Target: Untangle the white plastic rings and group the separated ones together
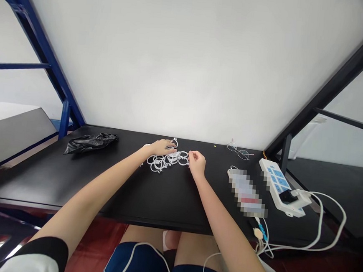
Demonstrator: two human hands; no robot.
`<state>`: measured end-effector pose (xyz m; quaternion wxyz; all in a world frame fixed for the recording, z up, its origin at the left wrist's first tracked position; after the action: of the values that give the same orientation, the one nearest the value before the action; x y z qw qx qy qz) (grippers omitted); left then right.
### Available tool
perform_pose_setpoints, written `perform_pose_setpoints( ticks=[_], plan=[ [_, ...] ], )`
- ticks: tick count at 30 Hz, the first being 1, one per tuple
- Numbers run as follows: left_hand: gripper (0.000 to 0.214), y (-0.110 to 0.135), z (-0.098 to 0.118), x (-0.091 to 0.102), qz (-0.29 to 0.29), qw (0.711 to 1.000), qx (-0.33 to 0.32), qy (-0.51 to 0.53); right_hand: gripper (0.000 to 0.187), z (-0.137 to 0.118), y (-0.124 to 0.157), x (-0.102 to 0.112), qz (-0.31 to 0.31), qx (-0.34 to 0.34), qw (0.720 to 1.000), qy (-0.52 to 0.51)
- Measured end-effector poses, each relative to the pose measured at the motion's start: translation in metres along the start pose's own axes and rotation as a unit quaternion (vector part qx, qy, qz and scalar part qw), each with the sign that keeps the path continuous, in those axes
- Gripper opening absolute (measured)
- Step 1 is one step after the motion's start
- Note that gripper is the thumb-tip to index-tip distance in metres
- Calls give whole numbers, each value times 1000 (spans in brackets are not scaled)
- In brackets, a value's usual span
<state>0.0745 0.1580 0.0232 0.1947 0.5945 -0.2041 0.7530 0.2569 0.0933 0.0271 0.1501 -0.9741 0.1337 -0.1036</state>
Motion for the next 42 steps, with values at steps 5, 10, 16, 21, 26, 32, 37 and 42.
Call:
perform_pose_setpoints(
  ticks=[5, 10, 16, 21, 26, 32, 37, 42],
  plan=[
    [51, 11, 37, 8, 39, 996, -82, 6, 25, 2, -1, 3, 8, -12, 1000, 0],
    [42, 22, 43, 18, 69, 996, -51, 23, 27, 0, -2, 10, 31, -8, 999, 34],
    [46, 57, 52, 40, 186, 982, -24, 8, 27, -3, 0, 6, 31, 25, 998, 46],
    [42, 72, 54, 38, 216, 976, -24, 21, 28, -9, 7, 1, 8, 45, 998, 51],
    [39, 70, 59, 18, 164, 985, -46, 17, 27, -11, 8, 5, 13, 42, 999, 30],
    [38, 70, 66, 8, 129, 990, -36, 32, 26, -8, 6, 5, 12, 39, 999, 32],
    [37, 70, 67, 8, 131, 990, -38, 29, 26, -7, 6, 4, 7, 35, 999, 31],
    [35, 70, 66, 8, 131, 990, -36, 31, 25, -6, 5, 3, 5, 33, 999, 18]
  ],
)
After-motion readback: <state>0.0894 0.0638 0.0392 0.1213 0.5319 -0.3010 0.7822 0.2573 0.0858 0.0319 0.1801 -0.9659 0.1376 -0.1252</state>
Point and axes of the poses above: each hand's wrist, its own y-axis away from the middle knuckle, its own x-axis out of the back of the hand, z = x × y, the point moved 9 cm from there along -y, towards the middle knuckle, and after that the axes turned 5 degrees about -y, right-handed, at the moved point
